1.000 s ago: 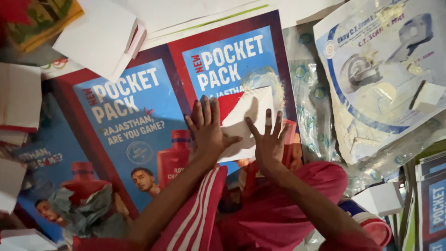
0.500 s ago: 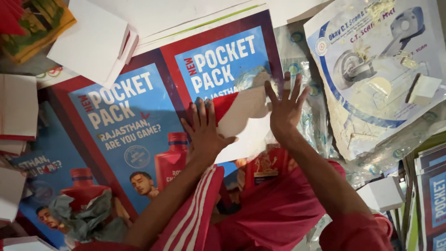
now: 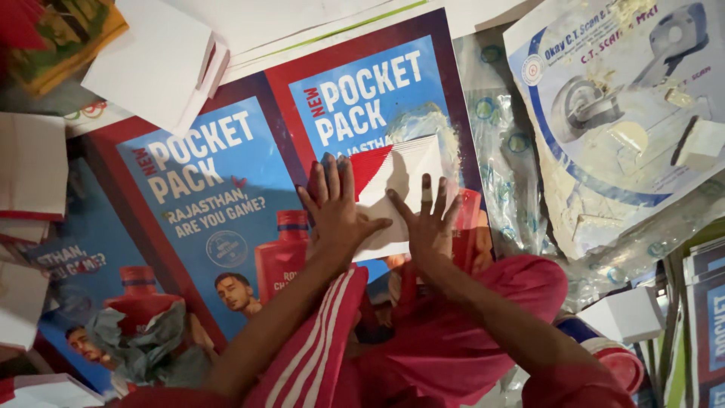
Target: The person sits on the floor and folds flat red-and-white paper blanks into small boxes one at a time, creasing the sides by hand and stacking the finished boxes with a growing pile of completed boxes beside them.
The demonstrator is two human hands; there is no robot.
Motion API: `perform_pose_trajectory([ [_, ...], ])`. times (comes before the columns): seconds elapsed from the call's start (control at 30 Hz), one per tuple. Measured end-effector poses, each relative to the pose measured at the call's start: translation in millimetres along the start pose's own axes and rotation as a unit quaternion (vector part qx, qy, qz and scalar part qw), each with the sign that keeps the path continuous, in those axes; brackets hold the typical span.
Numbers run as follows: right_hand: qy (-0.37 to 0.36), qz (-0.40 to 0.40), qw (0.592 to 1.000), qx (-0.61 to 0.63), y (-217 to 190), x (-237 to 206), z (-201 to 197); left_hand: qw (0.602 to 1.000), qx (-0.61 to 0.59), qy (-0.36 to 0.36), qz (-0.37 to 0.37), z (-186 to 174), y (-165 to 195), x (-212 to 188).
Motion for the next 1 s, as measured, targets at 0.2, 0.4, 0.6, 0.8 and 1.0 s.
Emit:
perform_pose_trajectory([
  [0.2,-0.059,0.074,0.995,-0.039,29.4,8.4,-10.1,0.999,0.013,-0.039,-0.029,0.7,0.0,4.1],
  [0.4,-0.018,0.028,0.993,0.115,24.0,-25.2,-19.6,0.999,0.028,-0.028,-0.032,-2.7,4.3,4.6],
  [0.6,0.007,-0.018,0.999,0.04,14.4,-20.7,-3.3,0.999,0.025,-0.015,-0.015,-1.1,3.4,2.0],
  [0.8,-0.033,-0.105,0.965,0.238,31.0,-28.4,-5.1,0.999,0.031,-0.011,-0.015,-0.6,2.6,2.7],
  [1.0,0.027,-0.048,0.98,0.19,40.0,-18.1,-11.1,0.999,0.027,-0.034,-0.027,0.9,1.7,3.5],
])
Point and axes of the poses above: each hand's wrist, its own x-axis towards the middle knuckle, its own z-axis out of the palm, y = z × x, the point moved 6 cm from there along x, towards the middle knuckle, and after that the axes turned 11 degrees about z, right-handed, at the moved point
